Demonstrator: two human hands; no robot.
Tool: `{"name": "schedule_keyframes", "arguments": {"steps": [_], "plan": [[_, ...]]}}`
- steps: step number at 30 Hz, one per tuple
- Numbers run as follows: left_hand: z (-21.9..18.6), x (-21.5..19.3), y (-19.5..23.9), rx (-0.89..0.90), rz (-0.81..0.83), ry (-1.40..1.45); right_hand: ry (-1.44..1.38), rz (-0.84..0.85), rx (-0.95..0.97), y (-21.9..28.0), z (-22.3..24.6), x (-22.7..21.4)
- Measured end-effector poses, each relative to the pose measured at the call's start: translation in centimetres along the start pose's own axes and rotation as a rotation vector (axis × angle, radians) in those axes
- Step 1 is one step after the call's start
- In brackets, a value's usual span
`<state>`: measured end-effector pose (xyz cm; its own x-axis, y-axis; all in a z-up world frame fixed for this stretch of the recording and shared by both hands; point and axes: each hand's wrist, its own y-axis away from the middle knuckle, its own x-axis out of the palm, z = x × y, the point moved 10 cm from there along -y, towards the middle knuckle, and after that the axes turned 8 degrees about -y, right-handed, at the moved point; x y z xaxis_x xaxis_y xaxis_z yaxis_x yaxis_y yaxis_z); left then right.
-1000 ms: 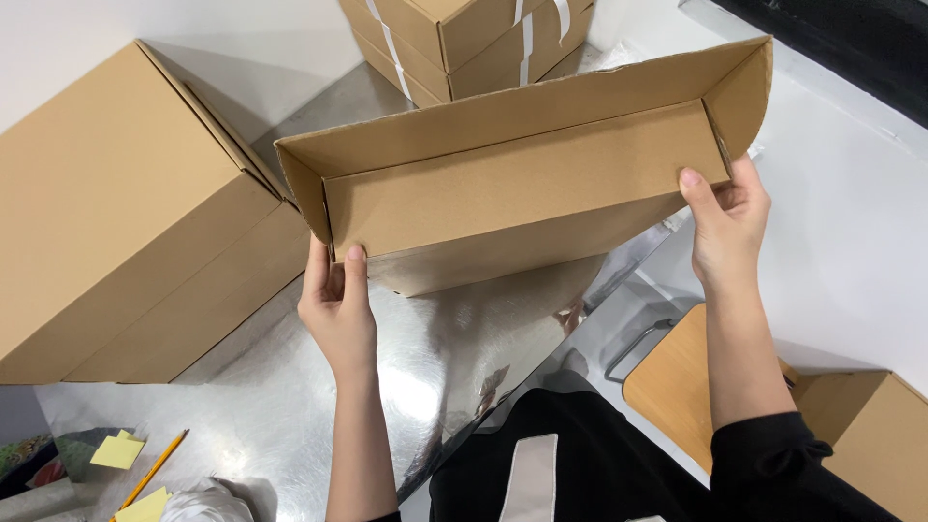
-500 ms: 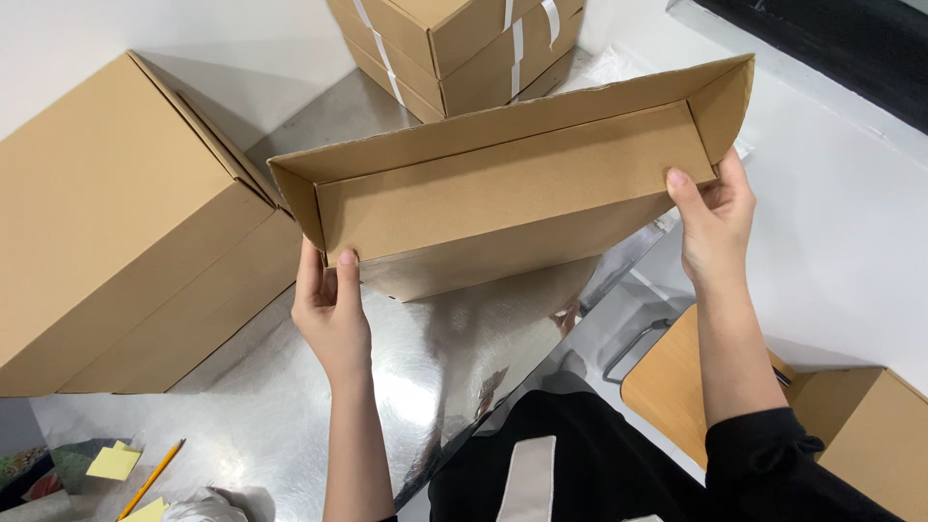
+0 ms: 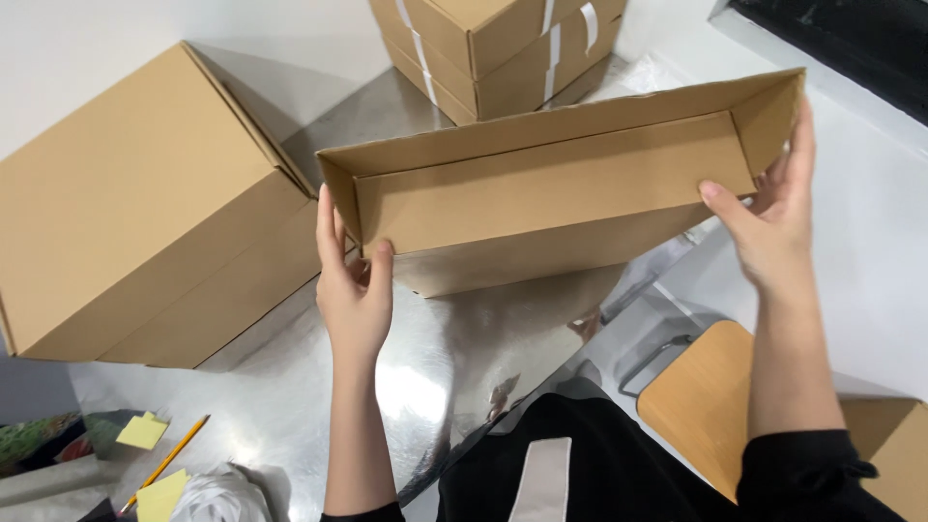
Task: The person places a plastic-wrapped item into a cardboard box, closes the box, and ties it with a white ribbon. They then open another box, remove a folded red garment, and hang it on a metal hanger on a clothing rack.
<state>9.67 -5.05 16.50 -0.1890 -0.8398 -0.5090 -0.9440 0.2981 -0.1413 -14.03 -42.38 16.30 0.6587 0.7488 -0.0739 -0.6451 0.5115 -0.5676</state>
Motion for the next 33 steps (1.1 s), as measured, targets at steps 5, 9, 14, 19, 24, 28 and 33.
{"name": "schedule_keyframes", "arguments": {"steps": [5,9,14,19,24,28,33], "plan": [[-0.3,-0.7,-2.0,0.046,0.144,-0.173,0.126,0.088,0.145,-1.5,1.5,0.4],[-1.4,-0.6,-2.5,-0.109,0.271,-0.248,0.119,0.078,0.294,-2.1,0.9,0.2],[-0.8,-0.4,-2.2,-0.06,0.205,-0.119,0.01,-0.007,0.374,-1.2,-2.1,-1.6],[1.1,0.5,-1.5,-0.158,0.156,-0.029,-0.014,-0.124,0.397,0.0,-4.0,-2.1],[1.8,1.6,-0.9,-0.111,0.099,0.071,0.018,-0.236,0.405,0.8,-3.5,-1.4],[1.3,1.5,-0.6,-0.144,0.132,0.166,0.021,-0.221,0.351,1.3,-2.8,-1.4],[0.6,1.5,0.6,-0.435,0.34,0.017,0.04,-0.231,0.407,2.4,-2.5,-1.7]]}}
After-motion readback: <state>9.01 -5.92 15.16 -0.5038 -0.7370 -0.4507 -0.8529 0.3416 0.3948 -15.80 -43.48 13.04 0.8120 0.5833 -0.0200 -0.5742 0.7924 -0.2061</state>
